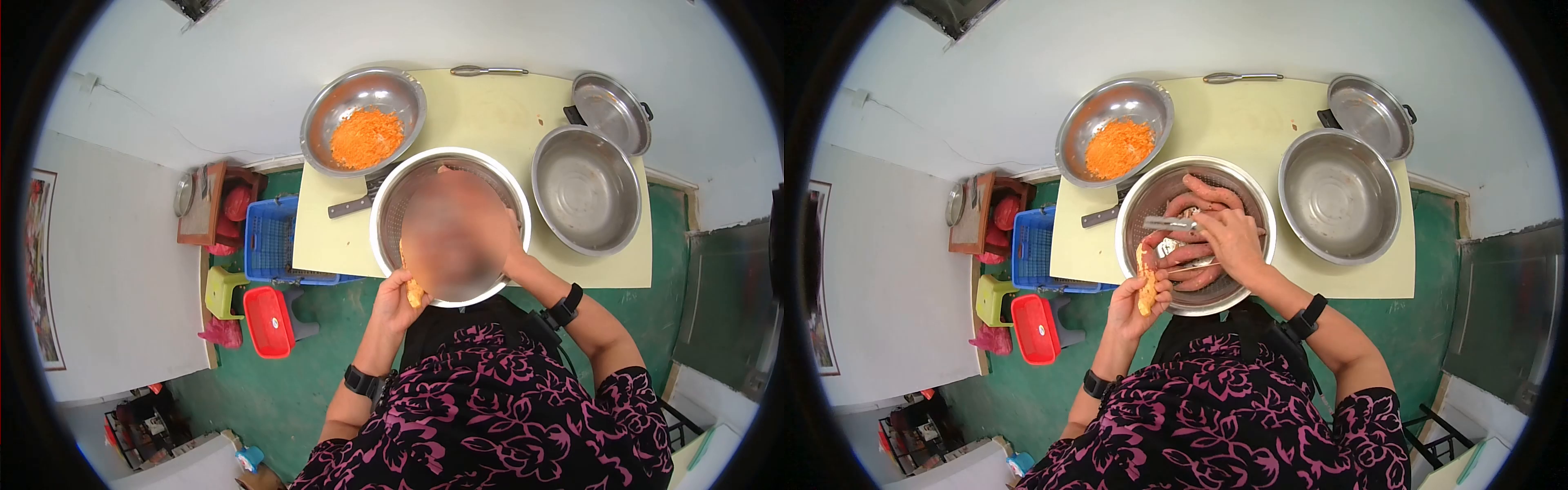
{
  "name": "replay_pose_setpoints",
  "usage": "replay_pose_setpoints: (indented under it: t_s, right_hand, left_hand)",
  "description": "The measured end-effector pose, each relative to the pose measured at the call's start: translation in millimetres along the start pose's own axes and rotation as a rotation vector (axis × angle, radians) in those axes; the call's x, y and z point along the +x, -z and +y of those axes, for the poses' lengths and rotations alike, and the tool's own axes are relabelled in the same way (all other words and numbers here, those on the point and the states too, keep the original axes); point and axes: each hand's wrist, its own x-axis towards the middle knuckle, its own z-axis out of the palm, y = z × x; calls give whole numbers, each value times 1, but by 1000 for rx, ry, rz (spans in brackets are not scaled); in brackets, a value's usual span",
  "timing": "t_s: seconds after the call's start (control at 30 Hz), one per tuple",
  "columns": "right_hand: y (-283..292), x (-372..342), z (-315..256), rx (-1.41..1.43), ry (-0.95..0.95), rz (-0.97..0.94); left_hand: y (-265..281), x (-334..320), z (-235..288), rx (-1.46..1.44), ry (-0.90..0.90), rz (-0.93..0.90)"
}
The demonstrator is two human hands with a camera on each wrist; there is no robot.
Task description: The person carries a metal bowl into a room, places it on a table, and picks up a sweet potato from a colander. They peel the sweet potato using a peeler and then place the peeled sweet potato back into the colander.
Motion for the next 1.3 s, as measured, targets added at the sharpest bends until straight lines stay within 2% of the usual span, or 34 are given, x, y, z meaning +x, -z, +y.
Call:
replay_pose_setpoints:
  t_s: [0.07,0.17,0.4,0.5,0.6,0.73,0.83,0.93,1.3]
  right_hand:
    - [-3,-2,-13,20,123,14]
    - [2,1,-44,232,198,-65]
    - [-5,1,-32,58,268,0]
    - [-2,2,-35,33,273,18]
    - [-8,6,-14,-26,213,23]
    - [0,6,-5,103,35,-30]
    - [-3,2,-19,60,235,-61]
    - [0,2,-35,122,259,-59]
    - [-7,0,-20,81,266,-90]
  left_hand:
    - [-2,2,0,6,5,2]
    - [-6,3,-4,81,-22,40]
    - [-3,4,-1,55,-6,27]
    - [-5,3,0,20,-3,52]
    - [-10,-2,-4,67,19,38]
    - [-8,-5,-4,58,7,8]
    - [-9,0,-1,90,27,25]
    - [-2,2,-3,52,37,32]
    - [-1,0,-3,32,9,85]
